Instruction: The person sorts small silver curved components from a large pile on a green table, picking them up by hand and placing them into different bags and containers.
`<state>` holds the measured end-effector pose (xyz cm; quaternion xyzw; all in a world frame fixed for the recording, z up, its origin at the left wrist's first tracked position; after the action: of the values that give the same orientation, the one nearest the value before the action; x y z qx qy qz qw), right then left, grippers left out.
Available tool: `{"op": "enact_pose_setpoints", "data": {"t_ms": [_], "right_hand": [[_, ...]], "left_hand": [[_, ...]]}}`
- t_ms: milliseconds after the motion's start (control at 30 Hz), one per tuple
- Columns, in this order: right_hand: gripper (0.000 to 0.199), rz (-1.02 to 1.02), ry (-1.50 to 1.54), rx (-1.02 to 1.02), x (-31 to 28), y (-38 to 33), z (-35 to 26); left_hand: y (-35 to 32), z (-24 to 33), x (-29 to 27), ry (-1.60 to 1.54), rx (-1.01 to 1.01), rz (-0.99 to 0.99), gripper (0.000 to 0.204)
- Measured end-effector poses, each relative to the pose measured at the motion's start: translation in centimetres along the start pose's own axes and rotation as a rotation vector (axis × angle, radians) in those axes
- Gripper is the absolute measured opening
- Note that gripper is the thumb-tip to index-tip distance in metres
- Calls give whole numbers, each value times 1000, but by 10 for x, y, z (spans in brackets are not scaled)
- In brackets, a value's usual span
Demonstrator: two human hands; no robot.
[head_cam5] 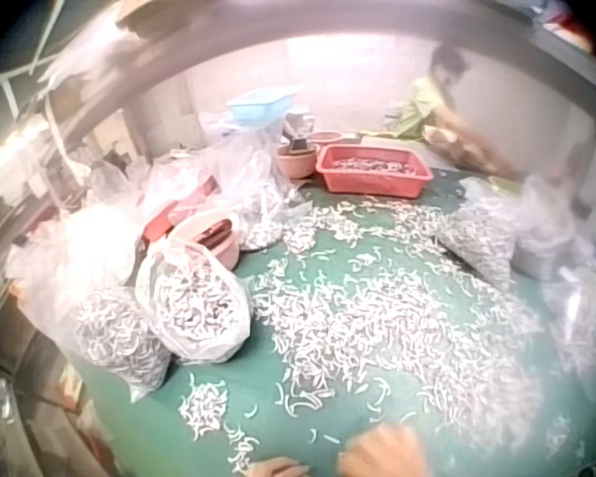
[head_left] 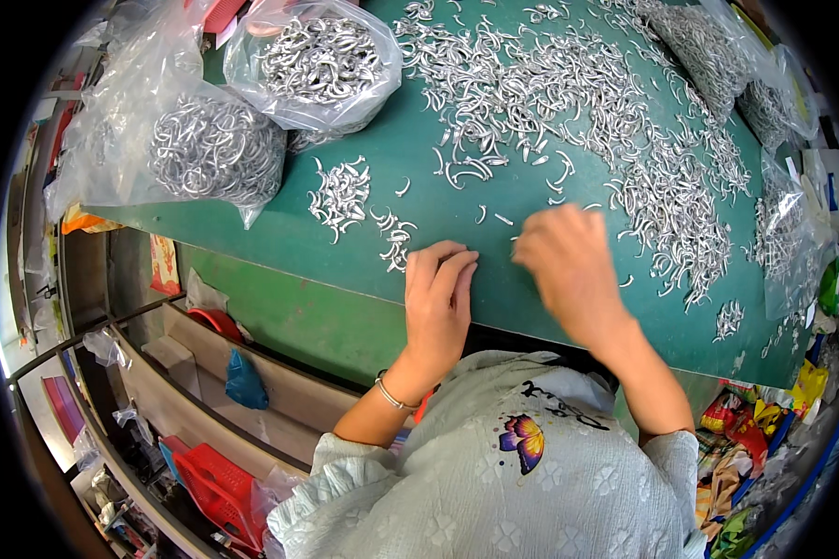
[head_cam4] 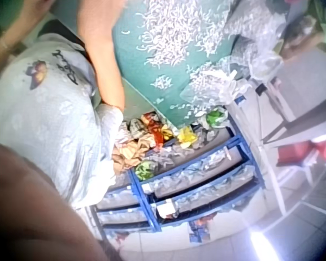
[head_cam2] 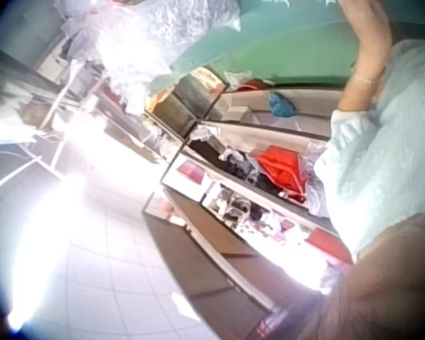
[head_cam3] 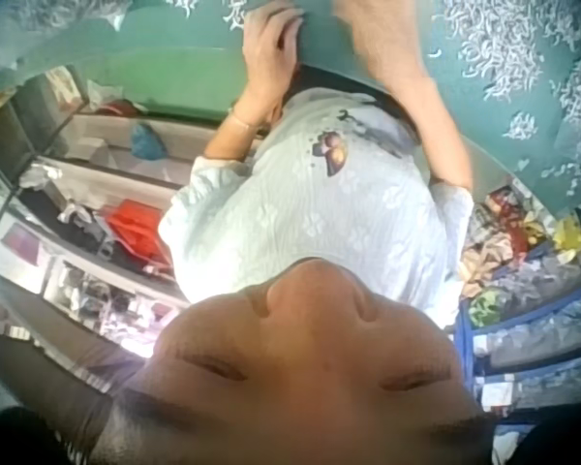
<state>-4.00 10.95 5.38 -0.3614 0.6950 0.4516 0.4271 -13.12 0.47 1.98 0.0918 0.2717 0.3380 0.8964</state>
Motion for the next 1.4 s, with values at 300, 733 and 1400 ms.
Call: {"op": "enact_pose_setpoints", "data": {"t_ms": [300,733,1400], "right_hand": [[14,48,-100,237,-2,3,43],[28,31,241,171,6,-7,18],[19,105,61,302,-18,-24,44]], "left_hand": [[8,15,11,70,-38,-95,28],[1,6,5,95,-57,-69,39],[1,3,-20,201,-14,1,41]]}}
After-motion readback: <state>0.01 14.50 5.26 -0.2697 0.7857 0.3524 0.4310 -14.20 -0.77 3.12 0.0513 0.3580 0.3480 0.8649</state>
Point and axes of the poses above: each hand's wrist, its own y-axis towards the middle knuckle, its own x-axis out of the palm, z = x × y, the point moved 8 cm from there along y, towards the middle knuckle, and after that the axes turned 11 degrees about -y, right-handed, at the moved point
